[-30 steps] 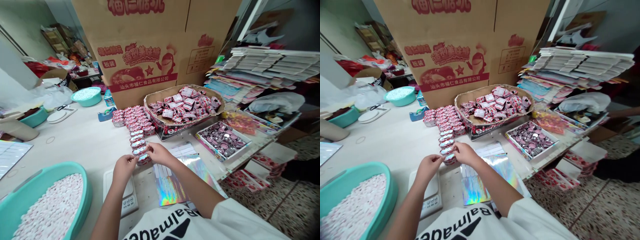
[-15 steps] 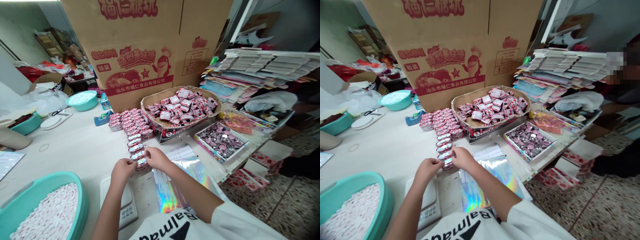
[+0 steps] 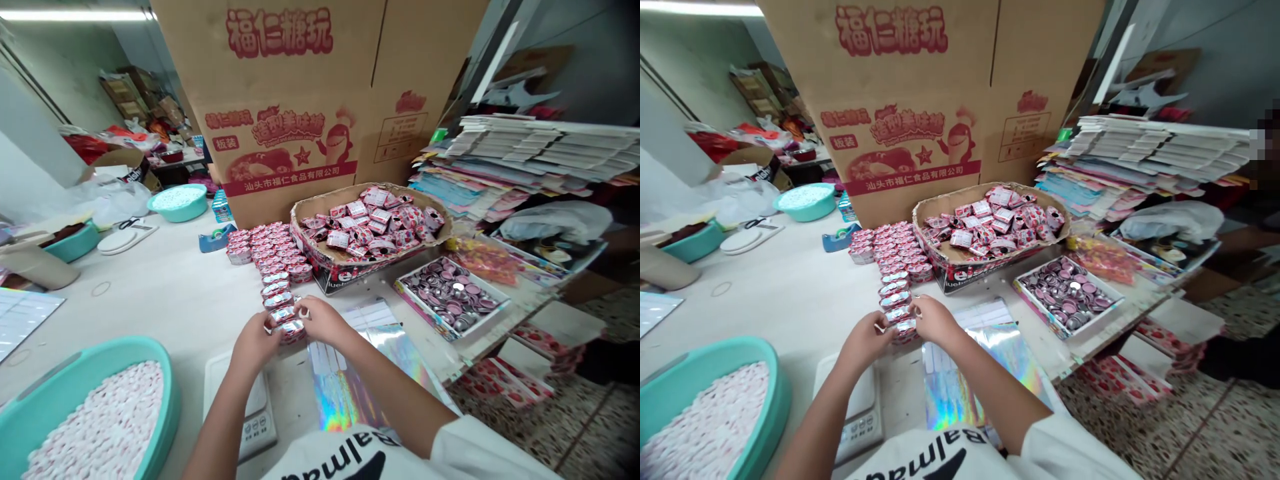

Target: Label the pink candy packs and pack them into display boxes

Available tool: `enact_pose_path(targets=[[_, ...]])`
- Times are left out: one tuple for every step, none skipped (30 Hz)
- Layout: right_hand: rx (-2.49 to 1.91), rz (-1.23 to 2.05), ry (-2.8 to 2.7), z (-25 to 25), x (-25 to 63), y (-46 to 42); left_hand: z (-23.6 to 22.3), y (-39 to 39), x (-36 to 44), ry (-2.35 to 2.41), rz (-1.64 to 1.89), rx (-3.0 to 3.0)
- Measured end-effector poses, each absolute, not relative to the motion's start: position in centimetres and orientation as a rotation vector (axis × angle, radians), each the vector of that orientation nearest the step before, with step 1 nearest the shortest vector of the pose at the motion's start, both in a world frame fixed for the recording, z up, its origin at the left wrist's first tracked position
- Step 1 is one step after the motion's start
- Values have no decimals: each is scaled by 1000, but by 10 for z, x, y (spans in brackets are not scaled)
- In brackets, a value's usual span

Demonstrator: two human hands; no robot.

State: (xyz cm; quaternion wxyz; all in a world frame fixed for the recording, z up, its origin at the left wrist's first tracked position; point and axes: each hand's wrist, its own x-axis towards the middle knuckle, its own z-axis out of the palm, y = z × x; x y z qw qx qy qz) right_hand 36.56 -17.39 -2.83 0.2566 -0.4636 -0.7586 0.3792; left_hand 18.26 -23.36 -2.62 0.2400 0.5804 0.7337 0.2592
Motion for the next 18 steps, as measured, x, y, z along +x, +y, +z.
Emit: enact_pose_path(targets=[[-1265, 1075, -2033, -32, 365, -174, -29, -235, 186, 1988, 745, 1595], [-1277, 1119, -2001, -37, 364, -174, -31, -235, 189, 1979, 780, 1590], [-1289, 1158, -1965, -41, 362, -174, -34, -236, 191, 1977, 815, 1574], [-1299, 1191, -1929, -46, 360, -174, -37, -237, 192, 1978, 848, 1548], [-1306, 1219, -1895, -49, 359, -173, -39, -238, 193, 1976, 879, 1515], [-1311, 1244, -1863, -52, 357, -173, -42, -239, 192, 1969, 907, 1478], [-1314, 1269, -1834, -55, 357, -172, -44, -241, 192, 1956, 933, 1441], [-1315, 1294, -1808, -55, 356, -172, -47, -243, 192, 1940, 957, 1406], [-1316, 1319, -1786, -55, 357, -171, -48, -245, 192, 1923, 980, 1376], [-1315, 1341, -1768, -54, 357, -170, -50, -247, 191, 1910, 1004, 1352], [-1316, 1356, -1752, -51, 359, -170, -50, -247, 190, 1909, 1030, 1335], [-1318, 1364, -1736, -48, 362, -170, -50, -247, 189, 1922, 1057, 1322], [-1323, 1345, -1713, -45, 367, -172, -49, -244, 185, 1954, 1084, 1310], [-1332, 1289, -1683, -42, 374, -174, -46, -239, 180, 2003, 1106, 1299], [-1343, 1194, -1653, -40, 383, -178, -42, -230, 172, 2066, 1119, 1291], [-1353, 1068, -1629, -39, 394, -184, -38, -217, 162, 2137, 1118, 1289], [-1359, 913, -1617, -39, 408, -192, -32, -199, 149, 2212, 1101, 1295], [-1362, 764, -1636, -42, 423, -202, -27, -178, 135, 2281, 1064, 1316]])
